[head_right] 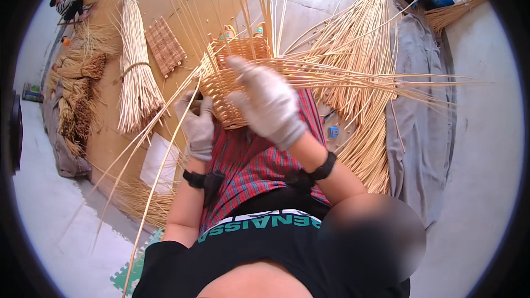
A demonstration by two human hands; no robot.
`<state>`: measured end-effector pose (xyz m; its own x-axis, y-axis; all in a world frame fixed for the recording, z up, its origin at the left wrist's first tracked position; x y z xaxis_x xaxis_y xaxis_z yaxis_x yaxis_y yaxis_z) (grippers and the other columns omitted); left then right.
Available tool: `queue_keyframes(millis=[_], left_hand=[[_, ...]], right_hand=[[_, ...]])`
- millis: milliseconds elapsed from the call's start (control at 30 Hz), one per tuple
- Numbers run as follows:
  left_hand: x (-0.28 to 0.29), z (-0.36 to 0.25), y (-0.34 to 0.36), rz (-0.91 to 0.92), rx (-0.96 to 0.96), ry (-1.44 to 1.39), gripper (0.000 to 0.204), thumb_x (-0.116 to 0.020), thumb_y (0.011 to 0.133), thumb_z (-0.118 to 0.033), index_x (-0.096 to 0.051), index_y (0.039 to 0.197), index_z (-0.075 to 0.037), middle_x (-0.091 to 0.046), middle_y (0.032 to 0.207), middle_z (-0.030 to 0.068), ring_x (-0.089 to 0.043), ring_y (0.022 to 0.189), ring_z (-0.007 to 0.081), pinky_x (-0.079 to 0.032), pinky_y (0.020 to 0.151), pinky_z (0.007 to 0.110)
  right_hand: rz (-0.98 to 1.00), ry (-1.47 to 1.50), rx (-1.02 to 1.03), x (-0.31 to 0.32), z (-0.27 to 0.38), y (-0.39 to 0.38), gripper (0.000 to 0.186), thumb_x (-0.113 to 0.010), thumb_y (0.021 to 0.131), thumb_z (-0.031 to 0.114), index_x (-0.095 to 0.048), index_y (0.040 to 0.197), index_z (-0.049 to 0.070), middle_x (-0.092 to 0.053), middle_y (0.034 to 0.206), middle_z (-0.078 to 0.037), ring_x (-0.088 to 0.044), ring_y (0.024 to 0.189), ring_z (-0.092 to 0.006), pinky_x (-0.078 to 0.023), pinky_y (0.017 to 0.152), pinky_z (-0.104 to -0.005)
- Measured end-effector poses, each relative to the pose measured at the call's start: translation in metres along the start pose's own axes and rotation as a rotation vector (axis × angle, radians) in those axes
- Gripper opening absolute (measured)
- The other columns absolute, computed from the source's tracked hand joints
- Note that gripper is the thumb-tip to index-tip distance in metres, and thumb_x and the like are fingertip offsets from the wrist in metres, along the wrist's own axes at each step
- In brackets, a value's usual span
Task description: Weaving a rectangular basket using long, thin wood or cane strips.
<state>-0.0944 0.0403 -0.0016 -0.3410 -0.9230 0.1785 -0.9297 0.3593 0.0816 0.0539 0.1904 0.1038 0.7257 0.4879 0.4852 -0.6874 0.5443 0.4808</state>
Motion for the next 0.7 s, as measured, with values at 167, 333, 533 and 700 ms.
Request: queue_keyframes(millis=[167, 333, 533, 700], left_hand=[[-0.004, -0.015, 0.067, 0.518, -0.344, 0.066, 0.046, -0.086, 0.081, -0.008, -0.064, 0.121, -0.010, -0.061, 0.113, 0.0024, -0.060, 0.102, 0.0158, -0.051, 0.089, 0.033], [-0.023, -0.011, 0.091, 0.668, -0.284, 0.265, 0.042, -0.090, 0.077, -0.013, -0.062, 0.108, -0.009, -0.056, 0.103, 0.0018, -0.055, 0.095, 0.0144, -0.048, 0.086, 0.030], [-0.011, -0.012, 0.035, 0.291, -0.252, -0.133, 0.033, -0.085, 0.086, -0.010, -0.062, 0.109, -0.007, -0.061, 0.105, 0.0032, -0.058, 0.093, 0.0122, -0.050, 0.084, 0.027], [-0.028, -0.042, -0.003, 0.153, -0.731, 0.589, 0.056, -0.079, 0.090, -0.016, -0.060, 0.143, -0.021, -0.065, 0.120, 0.0137, -0.071, 0.081, 0.0256, -0.059, 0.073, 0.035]], right_hand=[[0.492, 0.038, 0.331, -0.074, 0.047, -0.031, 0.028, -0.077, 0.086, 0.025, -0.072, 0.112, 0.016, -0.073, 0.099, -0.011, -0.071, 0.088, -0.0321, -0.057, 0.074, -0.0428], [-0.265, 0.546, -0.460, -0.024, -0.079, -0.011, 0.011, -0.072, 0.097, 0.009, -0.072, 0.105, 0.002, -0.076, 0.092, -0.006, -0.071, 0.073, -0.0137, -0.057, 0.063, -0.0285], [-0.202, 0.740, -0.623, -0.041, -0.122, -0.008, 0.014, -0.071, 0.100, 0.013, -0.071, 0.109, 0.003, -0.074, 0.087, -0.006, -0.070, 0.073, -0.0113, -0.056, 0.058, -0.0248], [-0.229, 0.674, -0.652, -0.047, -0.104, 0.002, 0.016, -0.069, 0.101, 0.012, -0.070, 0.116, 0.005, -0.075, 0.098, -0.009, -0.073, 0.085, -0.0149, -0.058, 0.060, -0.0274]])
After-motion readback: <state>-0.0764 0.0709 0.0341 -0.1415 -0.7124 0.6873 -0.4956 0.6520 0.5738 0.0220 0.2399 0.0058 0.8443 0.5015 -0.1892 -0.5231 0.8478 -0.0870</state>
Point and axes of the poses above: each hand's wrist, its own y-axis towards the middle knuckle, its own x-axis out of the back of the hand, z = x × y, the point moved 6 cm from there along y, towards the middle knuckle
